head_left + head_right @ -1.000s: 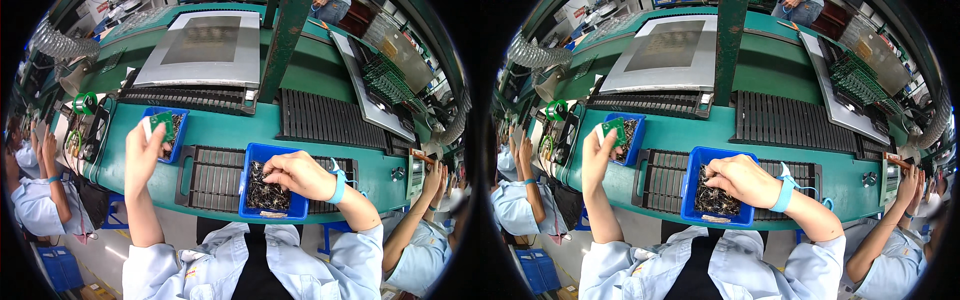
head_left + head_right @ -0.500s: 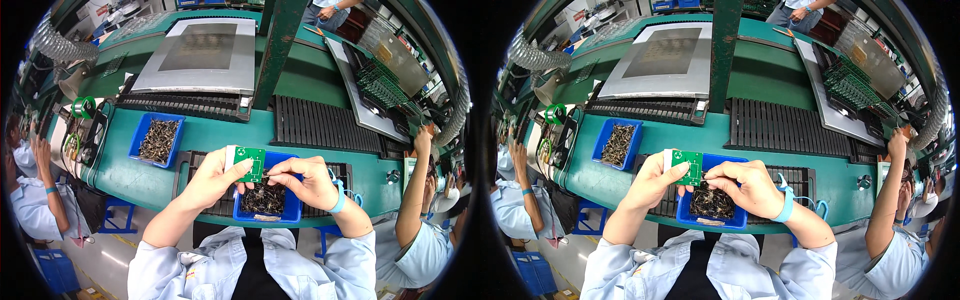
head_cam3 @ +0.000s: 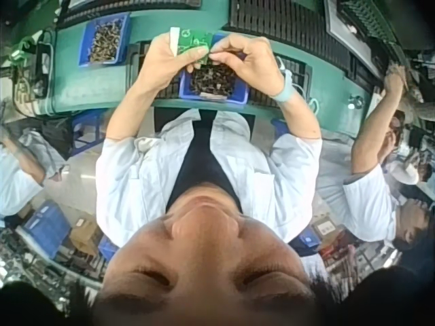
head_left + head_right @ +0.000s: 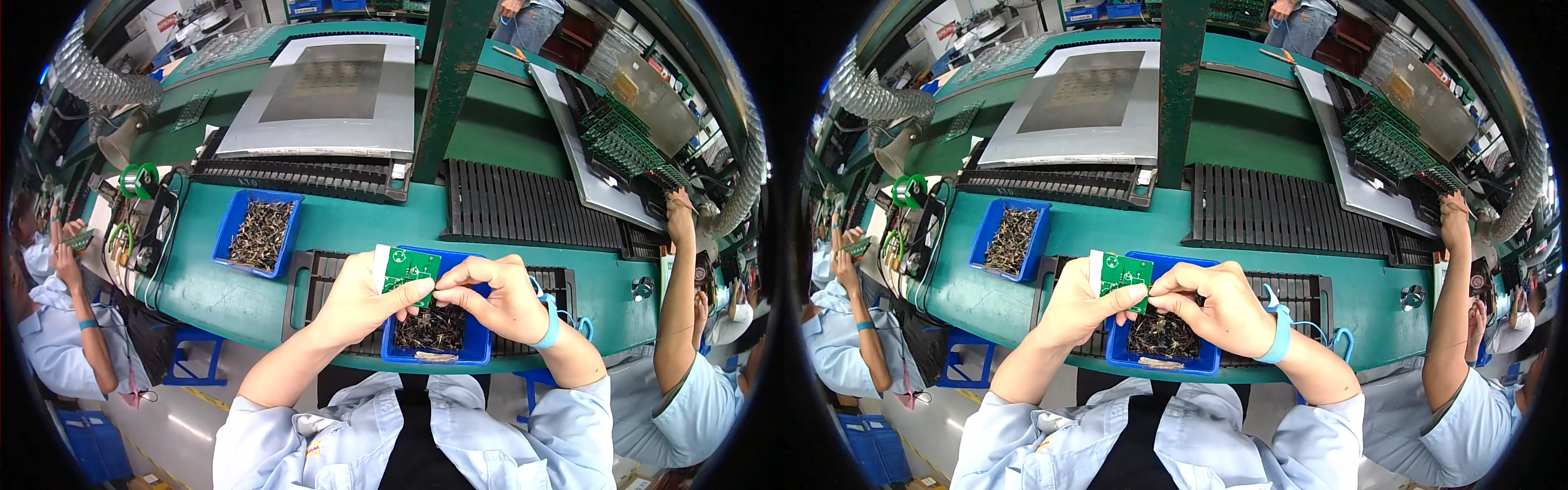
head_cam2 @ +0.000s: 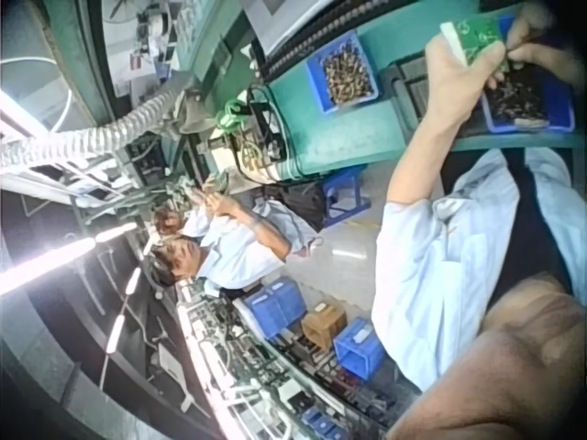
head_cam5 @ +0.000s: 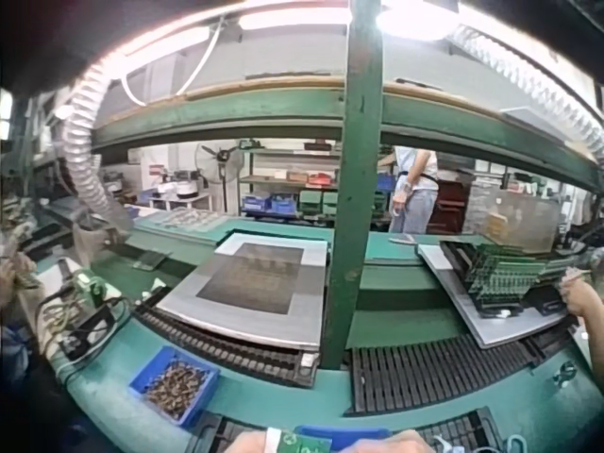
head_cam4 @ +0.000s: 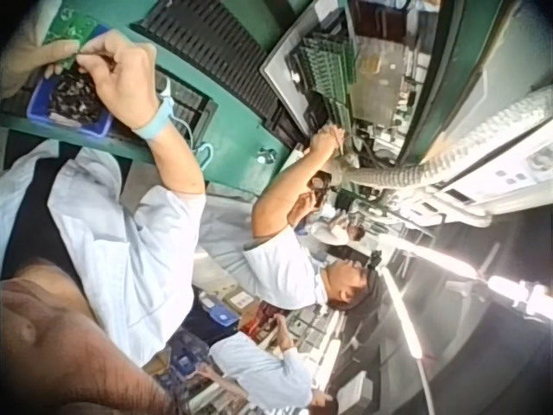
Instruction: Assemble small components onto PCB panels at a manual assembly station.
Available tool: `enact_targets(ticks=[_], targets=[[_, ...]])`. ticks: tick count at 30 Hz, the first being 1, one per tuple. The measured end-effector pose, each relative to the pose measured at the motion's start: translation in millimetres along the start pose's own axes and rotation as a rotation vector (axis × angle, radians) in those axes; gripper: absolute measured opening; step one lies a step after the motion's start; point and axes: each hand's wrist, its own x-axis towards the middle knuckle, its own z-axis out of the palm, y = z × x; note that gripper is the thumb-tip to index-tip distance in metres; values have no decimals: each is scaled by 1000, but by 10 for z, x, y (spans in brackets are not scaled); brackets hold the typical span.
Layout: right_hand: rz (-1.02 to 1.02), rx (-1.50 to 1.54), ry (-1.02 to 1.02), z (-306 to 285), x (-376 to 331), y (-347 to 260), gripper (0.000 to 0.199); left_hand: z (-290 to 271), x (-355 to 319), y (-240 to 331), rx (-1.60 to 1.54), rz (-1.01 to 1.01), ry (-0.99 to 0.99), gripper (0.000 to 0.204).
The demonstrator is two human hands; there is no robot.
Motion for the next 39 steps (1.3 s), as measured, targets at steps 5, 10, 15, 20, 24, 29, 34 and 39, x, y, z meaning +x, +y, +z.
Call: enact_targets(ticks=[5,10,15,20,24,29,34,39], targets=[[183,292,-40,-17,51,-9,8,-23,-12,-40,-58,17,9,12],[287,618,-113,19,85,64,9,-35,-28,-32,-189,3,-77,16],[267,784,-178,109,123,189,9,21,-50,37,-320,-24,-111,15],[166,411,-268,62,246,123,12,-97,-105,150,-303,-10,-27,15],[-38,-227,-362,24,269,191,14,-702,-178,468,299,172,345,13],[-362,-921,-490,180,163,226,13,-1346,-307,645,829,68,640,9],[-260,-859,-555,167,156,201,12,-1623,-340,562,1327,-91,616,9],[-127,-738,-475,33,160,87,12,-1457,-347,626,1224,-73,708,13]])
